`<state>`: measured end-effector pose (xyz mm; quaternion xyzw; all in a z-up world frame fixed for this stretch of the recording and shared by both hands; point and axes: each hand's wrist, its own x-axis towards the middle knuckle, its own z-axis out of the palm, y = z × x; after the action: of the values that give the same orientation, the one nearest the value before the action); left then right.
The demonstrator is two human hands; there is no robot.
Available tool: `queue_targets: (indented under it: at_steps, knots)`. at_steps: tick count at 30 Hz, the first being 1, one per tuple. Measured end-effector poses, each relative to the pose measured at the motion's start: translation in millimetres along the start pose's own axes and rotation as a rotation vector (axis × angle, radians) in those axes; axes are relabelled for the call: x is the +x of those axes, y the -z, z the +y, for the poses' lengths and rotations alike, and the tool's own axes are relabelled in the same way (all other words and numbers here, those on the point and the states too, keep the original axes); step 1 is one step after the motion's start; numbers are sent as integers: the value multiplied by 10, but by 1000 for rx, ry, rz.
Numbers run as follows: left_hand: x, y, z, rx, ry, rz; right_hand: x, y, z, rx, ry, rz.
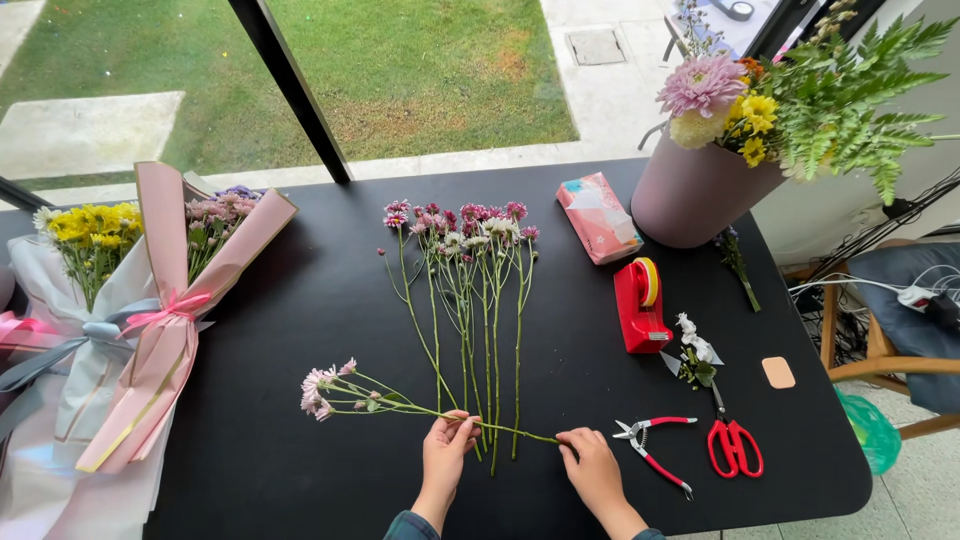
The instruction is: The person cleans the stems of several flowers by hand using a white tissue, and then gathers the stems together.
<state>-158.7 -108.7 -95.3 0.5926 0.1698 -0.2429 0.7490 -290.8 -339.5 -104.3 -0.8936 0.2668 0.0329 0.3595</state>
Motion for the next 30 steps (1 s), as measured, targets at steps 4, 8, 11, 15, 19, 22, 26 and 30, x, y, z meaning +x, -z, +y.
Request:
queue_targets:
  at_steps: [4,8,11,15,19,22,26,30]
  knots:
    - [-24,-8,1,-19,10,20,75,23,64,-23,-2,5]
    - [11,16,-112,-21,37,60,191,76,140,-21,39,42]
    - [82,31,-231,-7,35,87,333,103,207,-33,88,62]
    - [132,-4,-258,-39,38,102,479,109,286,-102,142,72]
    - [162,-75,-155,-52,67,102,606,138,304,-122,170,79]
    - [125,-136,-21,-29,113,68,673,157,314,-123,137,56]
    - [78,-164,13,-23,171,70,749,175,360,-148,162,86]
    - [71,-156,-87,-22,236,96,901,276,306,-170,101,-34]
